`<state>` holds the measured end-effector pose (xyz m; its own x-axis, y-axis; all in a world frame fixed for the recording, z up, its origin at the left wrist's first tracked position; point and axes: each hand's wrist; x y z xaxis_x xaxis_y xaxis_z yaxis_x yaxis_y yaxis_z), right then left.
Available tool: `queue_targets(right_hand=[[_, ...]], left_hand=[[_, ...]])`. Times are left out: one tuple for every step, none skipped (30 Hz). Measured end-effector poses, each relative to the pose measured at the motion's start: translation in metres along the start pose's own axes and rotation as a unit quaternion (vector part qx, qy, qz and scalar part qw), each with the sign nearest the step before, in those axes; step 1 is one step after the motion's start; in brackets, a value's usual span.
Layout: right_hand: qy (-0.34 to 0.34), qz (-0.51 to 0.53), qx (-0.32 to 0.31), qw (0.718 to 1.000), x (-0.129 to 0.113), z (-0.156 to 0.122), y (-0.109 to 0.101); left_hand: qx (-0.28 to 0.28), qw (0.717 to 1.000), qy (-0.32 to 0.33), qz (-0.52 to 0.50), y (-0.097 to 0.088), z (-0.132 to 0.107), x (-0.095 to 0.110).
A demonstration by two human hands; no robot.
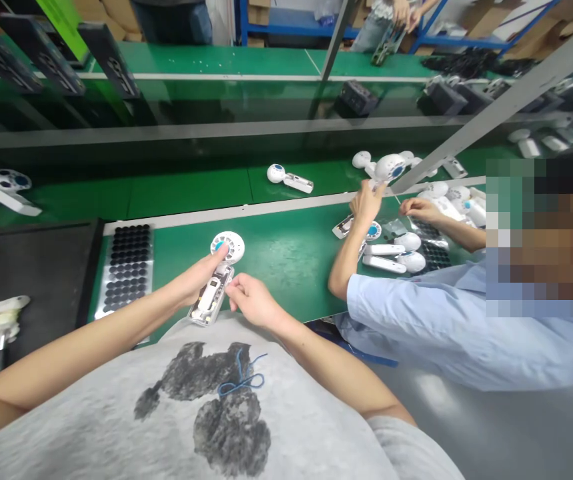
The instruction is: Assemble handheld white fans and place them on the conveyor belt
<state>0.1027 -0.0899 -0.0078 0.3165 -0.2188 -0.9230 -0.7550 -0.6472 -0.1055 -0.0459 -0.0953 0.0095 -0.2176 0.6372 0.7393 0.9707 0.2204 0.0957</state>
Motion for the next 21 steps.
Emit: queue_targets(right_hand=[[0.004, 0.005, -0.002, 1.0, 0.001, 0.001, 0.0], [0.008, 0.01, -0.002, 1.0, 0.002, 0.002, 0.0], [0.01, 0.015, -0.003, 1.0, 0.002, 0.003, 0.0], [0.013, 0.018, -0.004, 1.0, 0.002, 0.004, 0.0], [0.016, 0.023, -0.004, 1.0, 0.002, 0.005, -0.001], [0.019, 0.03, -0.002, 0.999, 0.001, 0.006, -0.003], [0.023, 0.038, 0.002, 0.999, 0.001, 0.007, -0.006], [0.028, 0.047, 0.009, 0.998, 0.0, 0.007, -0.011], [0.037, 0.057, 0.021, 0.997, 0.001, 0.007, -0.018], [0.053, 0.069, 0.039, 0.995, 0.002, 0.006, -0.027], [0.074, 0.082, 0.063, 0.992, 0.005, 0.005, -0.037], [0.098, 0.096, 0.089, 0.987, 0.008, 0.003, -0.048], [0.118, 0.107, 0.117, 0.98, 0.013, 0.002, -0.059], [0.129, 0.112, 0.144, 0.975, 0.018, 0.0, -0.069], [0.129, 0.11, 0.164, 0.972, 0.024, 0.0, -0.077], [0.12, 0.099, 0.176, 0.972, 0.03, 0.0, -0.083], [0.106, 0.083, 0.181, 0.974, 0.036, 0.0, -0.086], [0.094, 0.068, 0.18, 0.977, 0.042, 0.002, -0.086], [0.085, 0.059, 0.175, 0.979, 0.047, 0.004, -0.085], [0.081, 0.056, 0.171, 0.98, 0.051, 0.007, -0.082], [0.084, 0.059, 0.169, 0.98, 0.055, 0.009, -0.078]], left_hand=[[-0.001, 1.0, -0.002, 0.002, 0.001, 0.001, 0.0], [-0.002, 1.0, -0.005, 0.005, 0.002, 0.001, 0.0], [-0.004, 1.0, -0.006, 0.009, 0.005, 0.003, 0.0], [-0.003, 1.0, -0.006, 0.013, 0.007, 0.005, 0.0], [0.001, 1.0, -0.001, 0.019, 0.009, 0.007, -0.001], [0.013, 0.999, 0.008, 0.029, 0.011, 0.011, -0.002], [0.031, 0.998, 0.019, 0.043, 0.012, 0.015, -0.003], [0.054, 0.996, 0.033, 0.06, 0.011, 0.021, -0.004], [0.083, 0.992, 0.046, 0.077, 0.007, 0.027, -0.004], [0.115, 0.987, 0.056, 0.092, 0.002, 0.034, -0.004], [0.146, 0.982, 0.063, 0.103, -0.006, 0.043, -0.002], [0.17, 0.977, 0.064, 0.11, -0.013, 0.052, 0.0], [0.185, 0.974, 0.062, 0.114, -0.02, 0.063, 0.003], [0.192, 0.972, 0.06, 0.119, -0.025, 0.074, 0.007], [0.189, 0.972, 0.058, 0.125, -0.026, 0.086, 0.01], [0.178, 0.973, 0.061, 0.132, -0.022, 0.099, 0.014], [0.164, 0.974, 0.068, 0.142, -0.013, 0.111, 0.017], [0.151, 0.973, 0.079, 0.153, 0.001, 0.123, 0.019], [0.141, 0.972, 0.092, 0.166, 0.017, 0.133, 0.02], [0.137, 0.968, 0.107, 0.179, 0.036, 0.142, 0.021], [0.139, 0.964, 0.119, 0.194, 0.055, 0.15, 0.022]])
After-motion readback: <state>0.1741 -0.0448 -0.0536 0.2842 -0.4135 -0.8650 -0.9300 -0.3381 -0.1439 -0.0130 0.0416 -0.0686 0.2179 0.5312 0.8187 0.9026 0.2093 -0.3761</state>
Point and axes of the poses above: each hand's wrist, its own z-axis towards the middle knuckle, its own y-axis out of the palm, x = y × z, and after that the axes turned 7 degrees about x, right-handed
